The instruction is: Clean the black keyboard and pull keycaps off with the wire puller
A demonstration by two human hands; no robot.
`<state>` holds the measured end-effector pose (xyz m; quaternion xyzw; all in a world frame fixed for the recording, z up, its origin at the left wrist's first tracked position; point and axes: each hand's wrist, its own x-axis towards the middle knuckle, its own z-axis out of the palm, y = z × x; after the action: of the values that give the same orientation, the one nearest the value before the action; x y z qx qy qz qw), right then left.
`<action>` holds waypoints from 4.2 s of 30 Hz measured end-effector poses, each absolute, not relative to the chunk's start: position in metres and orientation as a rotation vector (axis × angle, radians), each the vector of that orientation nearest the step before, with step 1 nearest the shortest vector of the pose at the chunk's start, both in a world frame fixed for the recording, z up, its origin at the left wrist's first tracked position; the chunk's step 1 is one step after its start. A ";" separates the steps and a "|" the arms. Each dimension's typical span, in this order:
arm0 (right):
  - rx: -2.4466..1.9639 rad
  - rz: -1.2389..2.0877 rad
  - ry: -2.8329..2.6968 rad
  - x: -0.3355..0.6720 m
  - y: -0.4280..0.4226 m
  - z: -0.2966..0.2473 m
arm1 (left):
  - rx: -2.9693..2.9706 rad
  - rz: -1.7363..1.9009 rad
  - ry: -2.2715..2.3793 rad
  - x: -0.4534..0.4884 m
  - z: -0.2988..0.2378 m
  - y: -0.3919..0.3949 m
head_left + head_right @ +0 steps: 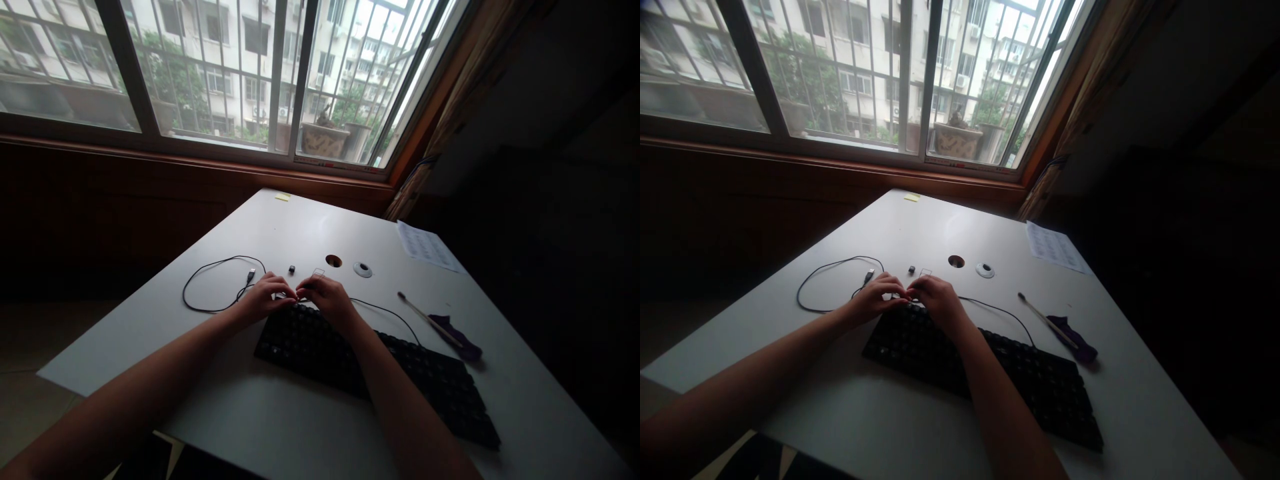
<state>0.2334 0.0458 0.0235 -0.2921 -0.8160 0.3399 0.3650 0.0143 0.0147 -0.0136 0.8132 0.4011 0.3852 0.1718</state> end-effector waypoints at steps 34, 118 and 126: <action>-0.811 0.758 -2.252 0.224 0.042 0.021 | 2.379 1.072 1.115 0.015 -0.024 0.017; -0.784 0.742 -2.222 0.219 0.045 0.005 | 2.472 0.682 1.041 -0.011 -0.006 0.003; -0.728 0.754 -2.112 0.225 0.042 -0.001 | 2.466 0.596 1.024 -0.012 -0.007 0.003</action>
<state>0.2247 0.0418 -0.0012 -0.2854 -0.8278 0.2956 0.3820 -0.0121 0.0033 -0.0074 0.8828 0.3667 0.2134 0.2014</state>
